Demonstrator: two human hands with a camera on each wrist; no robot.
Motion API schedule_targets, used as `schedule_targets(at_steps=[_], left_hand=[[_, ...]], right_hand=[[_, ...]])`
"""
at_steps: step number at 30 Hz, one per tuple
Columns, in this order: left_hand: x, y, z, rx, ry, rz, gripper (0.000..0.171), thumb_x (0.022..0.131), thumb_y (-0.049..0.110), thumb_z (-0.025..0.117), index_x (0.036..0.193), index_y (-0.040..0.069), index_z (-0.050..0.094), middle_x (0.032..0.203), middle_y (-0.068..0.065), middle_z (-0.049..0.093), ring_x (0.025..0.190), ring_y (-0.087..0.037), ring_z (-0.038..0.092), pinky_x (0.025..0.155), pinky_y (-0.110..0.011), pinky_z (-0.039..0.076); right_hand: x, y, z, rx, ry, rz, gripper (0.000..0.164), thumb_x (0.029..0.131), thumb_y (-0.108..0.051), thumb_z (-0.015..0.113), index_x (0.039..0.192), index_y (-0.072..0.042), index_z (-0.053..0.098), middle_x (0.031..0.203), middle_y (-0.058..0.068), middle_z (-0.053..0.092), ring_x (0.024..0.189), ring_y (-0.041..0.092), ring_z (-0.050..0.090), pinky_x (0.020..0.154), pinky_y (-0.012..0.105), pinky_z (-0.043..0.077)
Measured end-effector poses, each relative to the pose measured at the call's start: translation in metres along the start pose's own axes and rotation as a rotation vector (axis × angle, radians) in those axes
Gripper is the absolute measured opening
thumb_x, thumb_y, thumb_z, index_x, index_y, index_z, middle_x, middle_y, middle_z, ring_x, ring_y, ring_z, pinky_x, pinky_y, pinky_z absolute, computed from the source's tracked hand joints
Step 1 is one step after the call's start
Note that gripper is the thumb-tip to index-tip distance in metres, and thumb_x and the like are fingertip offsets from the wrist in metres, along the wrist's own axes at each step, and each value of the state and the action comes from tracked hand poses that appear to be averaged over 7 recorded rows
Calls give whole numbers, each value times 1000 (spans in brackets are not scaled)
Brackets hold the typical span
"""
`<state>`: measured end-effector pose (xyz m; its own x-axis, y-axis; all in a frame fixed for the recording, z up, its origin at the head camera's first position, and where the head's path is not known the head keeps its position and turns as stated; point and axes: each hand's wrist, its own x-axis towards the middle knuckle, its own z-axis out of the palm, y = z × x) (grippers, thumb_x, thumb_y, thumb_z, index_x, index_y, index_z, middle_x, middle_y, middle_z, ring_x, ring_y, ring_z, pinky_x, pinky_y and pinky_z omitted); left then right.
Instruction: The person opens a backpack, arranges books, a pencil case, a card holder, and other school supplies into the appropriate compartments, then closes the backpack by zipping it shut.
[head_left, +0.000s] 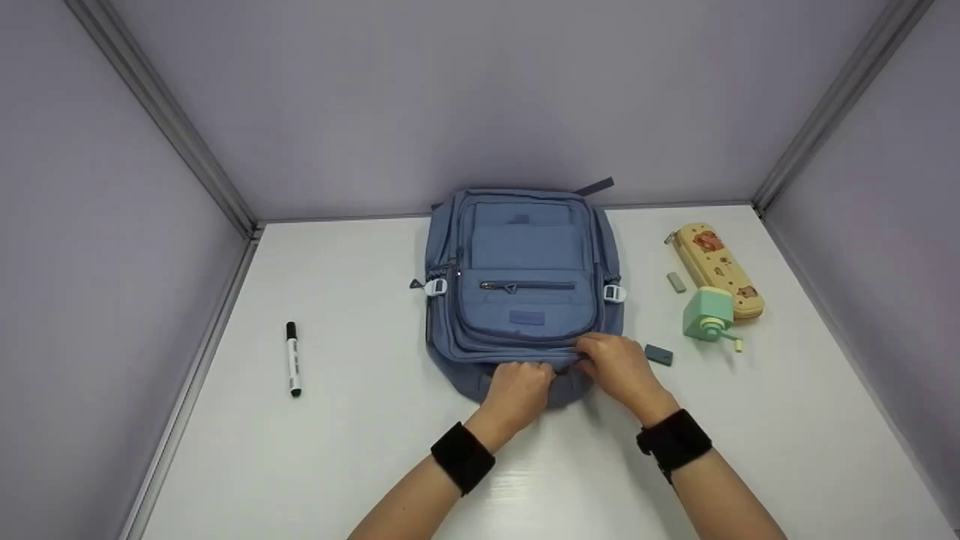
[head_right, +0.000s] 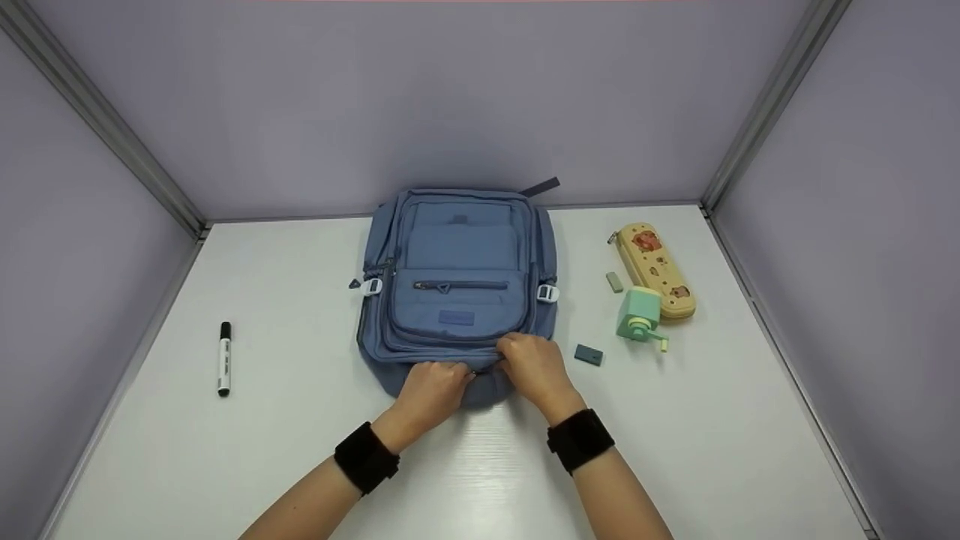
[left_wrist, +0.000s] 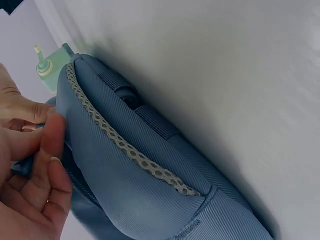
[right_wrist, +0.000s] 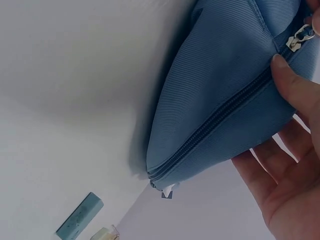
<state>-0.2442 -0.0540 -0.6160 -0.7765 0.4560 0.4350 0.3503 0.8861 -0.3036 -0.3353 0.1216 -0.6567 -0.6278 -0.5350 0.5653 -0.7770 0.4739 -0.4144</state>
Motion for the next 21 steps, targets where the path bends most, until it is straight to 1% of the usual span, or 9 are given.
schedule_targets(at_steps=[5, 8, 10, 13, 17, 21], left_hand=[[-7, -9, -7, -4, 37, -26, 25, 77, 14, 78, 62, 13, 58, 52, 0, 57, 43, -17, 55, 38, -34, 42], [-13, -16, -13, -8, 27, -51, 29, 79, 18, 79, 60, 12, 58, 51, 0, 55, 42, -17, 55, 37, -33, 42], [-17, -22, -18, -13, 1, -76, 30, 81, 21, 79, 61, 12, 59, 51, 1, 56, 43, -17, 56, 37, -34, 43], [-21, -31, -27, -24, -57, -116, 29, 85, 25, 77, 64, 12, 62, 53, 0, 58, 46, -19, 59, 39, -36, 45], [-24, -42, -38, -79, -148, -168, 22, 87, 25, 75, 71, 12, 69, 59, -1, 64, 51, -21, 62, 41, -36, 45], [-26, -51, -46, -127, -198, -194, 17, 88, 24, 74, 75, 13, 74, 64, 0, 67, 54, -20, 64, 43, -35, 46]], right_hand=[[1, 1, 0, 20, 5, 8, 18, 72, -6, 85, 80, -12, 69, 87, 2, 71, 76, 23, 68, 63, 42, 52], [2, 2, 0, 24, 6, 4, 18, 72, -6, 85, 79, -12, 69, 86, 2, 72, 75, 24, 68, 62, 43, 52], [2, 2, 1, 25, 2, 4, 18, 73, -6, 84, 79, -12, 69, 84, 1, 71, 74, 24, 68, 62, 42, 52], [2, 2, 1, 26, -2, 5, 17, 73, -7, 84, 78, -13, 68, 82, 1, 71, 73, 24, 68, 61, 42, 51], [2, 2, 2, 36, -9, 12, 18, 74, -6, 83, 77, -12, 67, 81, 1, 70, 73, 24, 68, 61, 43, 51], [2, 2, 2, 59, -26, 24, 18, 75, -5, 82, 78, -12, 66, 82, 2, 70, 74, 24, 67, 62, 43, 51]])
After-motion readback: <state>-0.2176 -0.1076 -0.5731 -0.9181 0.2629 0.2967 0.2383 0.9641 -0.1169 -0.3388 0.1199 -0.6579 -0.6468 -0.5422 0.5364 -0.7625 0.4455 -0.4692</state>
